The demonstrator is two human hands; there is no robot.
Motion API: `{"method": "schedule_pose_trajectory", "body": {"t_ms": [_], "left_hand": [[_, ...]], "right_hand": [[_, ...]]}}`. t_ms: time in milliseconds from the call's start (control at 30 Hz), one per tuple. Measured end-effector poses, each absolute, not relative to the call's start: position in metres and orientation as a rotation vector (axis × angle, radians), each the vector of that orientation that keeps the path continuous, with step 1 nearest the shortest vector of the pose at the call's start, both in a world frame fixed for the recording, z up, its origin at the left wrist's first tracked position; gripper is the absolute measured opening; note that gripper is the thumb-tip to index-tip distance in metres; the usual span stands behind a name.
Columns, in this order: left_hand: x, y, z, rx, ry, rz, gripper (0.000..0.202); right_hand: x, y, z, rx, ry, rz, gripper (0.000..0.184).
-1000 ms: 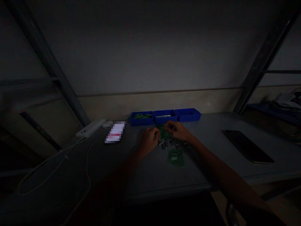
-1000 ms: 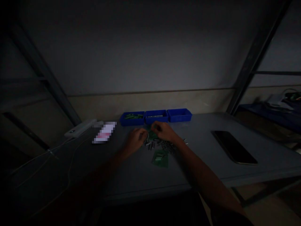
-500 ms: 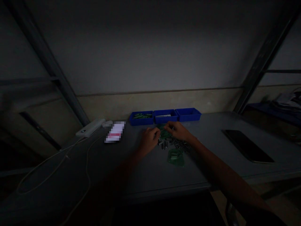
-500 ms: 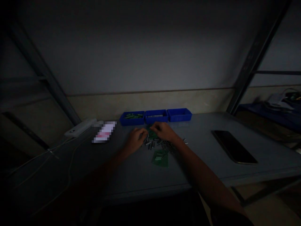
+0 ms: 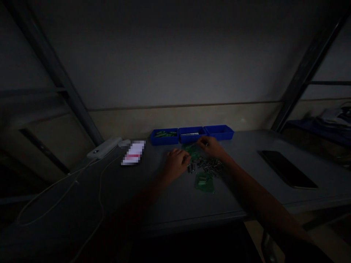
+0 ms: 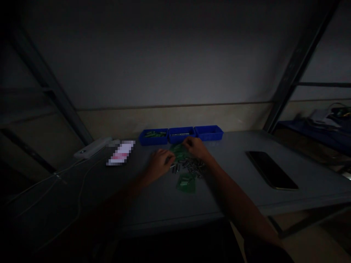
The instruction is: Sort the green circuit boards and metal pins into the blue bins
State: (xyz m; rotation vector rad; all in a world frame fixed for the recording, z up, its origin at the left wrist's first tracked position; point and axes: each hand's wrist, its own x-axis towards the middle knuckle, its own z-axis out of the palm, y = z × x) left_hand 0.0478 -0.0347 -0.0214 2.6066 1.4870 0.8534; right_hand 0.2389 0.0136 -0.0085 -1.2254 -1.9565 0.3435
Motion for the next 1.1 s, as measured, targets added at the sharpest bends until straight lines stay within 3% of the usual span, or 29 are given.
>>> {"method": "schedule_pose_trajectory", "body": {"t_ms": [300,633,1100], "left_hand": [[0.077,-0.069,-0.024,2.860,1.416,0.648,0.021],[0.078,-0.067,-0.021,2.864,1.475,0.566,0.014],[0.070,-0.061,-0.013,2.753,1.463,0.874,0.005]], "right_hand": [[0.276,0.042,-0.018,-1.733,-1.362,-0.153,0.029],[0.269,0.049,-0.024,-1.968,-1.405,-0.168,0.033],[0.284,0.054,-0.028,-1.887,-1.320,-0.076,0.033]]}}
